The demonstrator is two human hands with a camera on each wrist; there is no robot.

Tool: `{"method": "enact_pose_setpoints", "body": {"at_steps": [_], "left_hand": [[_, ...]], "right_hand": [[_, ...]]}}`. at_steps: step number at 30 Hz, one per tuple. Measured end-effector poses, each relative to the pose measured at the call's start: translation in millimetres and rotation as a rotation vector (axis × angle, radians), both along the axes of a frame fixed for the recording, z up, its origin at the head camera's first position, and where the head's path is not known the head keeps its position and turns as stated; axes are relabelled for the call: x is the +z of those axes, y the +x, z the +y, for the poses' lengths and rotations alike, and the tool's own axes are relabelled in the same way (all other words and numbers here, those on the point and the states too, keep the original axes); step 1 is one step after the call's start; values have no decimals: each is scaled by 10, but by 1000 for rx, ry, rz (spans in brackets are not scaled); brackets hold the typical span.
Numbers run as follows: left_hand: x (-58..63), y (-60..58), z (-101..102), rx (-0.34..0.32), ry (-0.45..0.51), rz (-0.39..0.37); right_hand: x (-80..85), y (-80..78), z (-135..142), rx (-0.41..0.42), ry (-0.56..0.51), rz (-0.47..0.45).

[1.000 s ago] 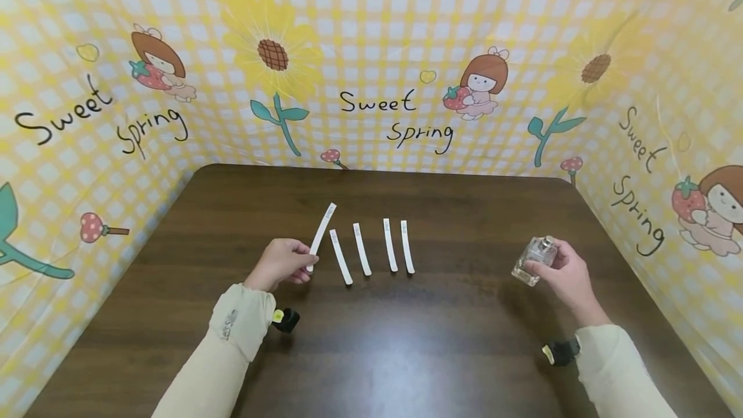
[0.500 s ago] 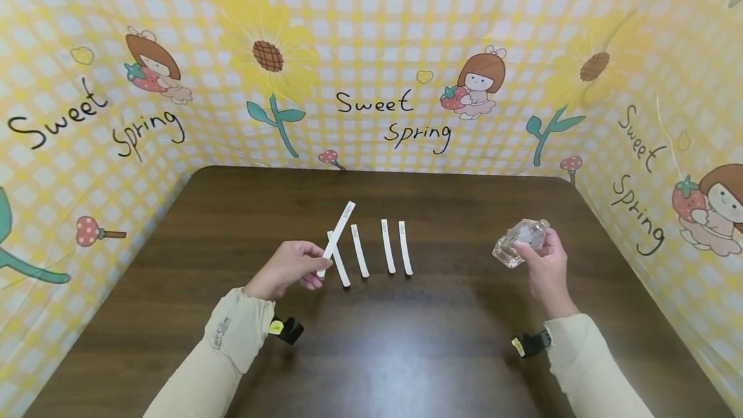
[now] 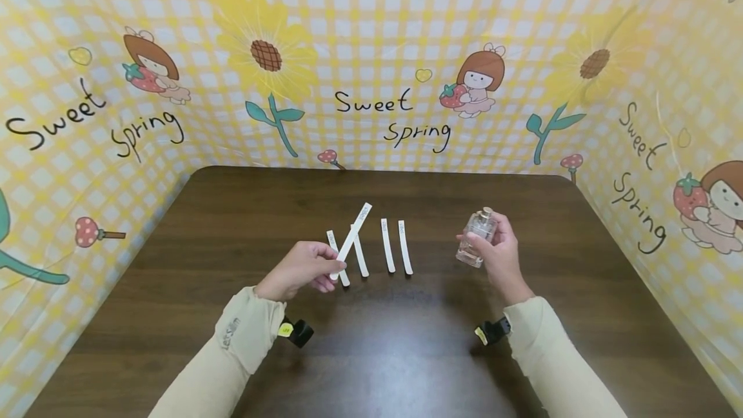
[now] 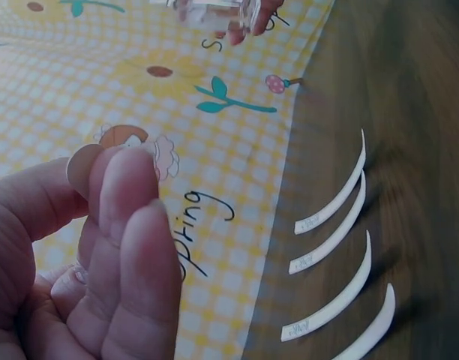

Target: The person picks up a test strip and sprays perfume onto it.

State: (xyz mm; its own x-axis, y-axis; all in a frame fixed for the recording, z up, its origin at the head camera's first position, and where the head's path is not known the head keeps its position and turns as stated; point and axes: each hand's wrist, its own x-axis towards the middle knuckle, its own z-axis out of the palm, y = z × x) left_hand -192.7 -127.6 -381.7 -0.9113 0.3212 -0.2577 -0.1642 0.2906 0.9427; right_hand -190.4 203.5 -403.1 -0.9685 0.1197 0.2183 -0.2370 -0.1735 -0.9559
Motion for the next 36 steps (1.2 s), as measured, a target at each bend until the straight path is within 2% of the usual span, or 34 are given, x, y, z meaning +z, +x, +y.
{"method": "enact_pose_setpoints", "body": {"at_steps": [7,11,16,20,26,31,36], "left_hand": [[48,17,104,-22,37,4],[74,37,133,-23,41,2],[116,61,135,-9,47,-5],[131,75,120,-13,55,1],[135,74,140,-31,62,13],[131,86,148,-28,41,-1],[134,65,137,-26,46,2]], "right_hand": [[87,-53,-213,11,95,-12],[142,-56,-303,58,239,4],[174,-94,-415,70,446,114],[178,-118,-494,69,565,213],[165,-129,-570,61,726,270],[157,-139,-630,62,783,276],[164,-156,-645,23,802,272]]}}
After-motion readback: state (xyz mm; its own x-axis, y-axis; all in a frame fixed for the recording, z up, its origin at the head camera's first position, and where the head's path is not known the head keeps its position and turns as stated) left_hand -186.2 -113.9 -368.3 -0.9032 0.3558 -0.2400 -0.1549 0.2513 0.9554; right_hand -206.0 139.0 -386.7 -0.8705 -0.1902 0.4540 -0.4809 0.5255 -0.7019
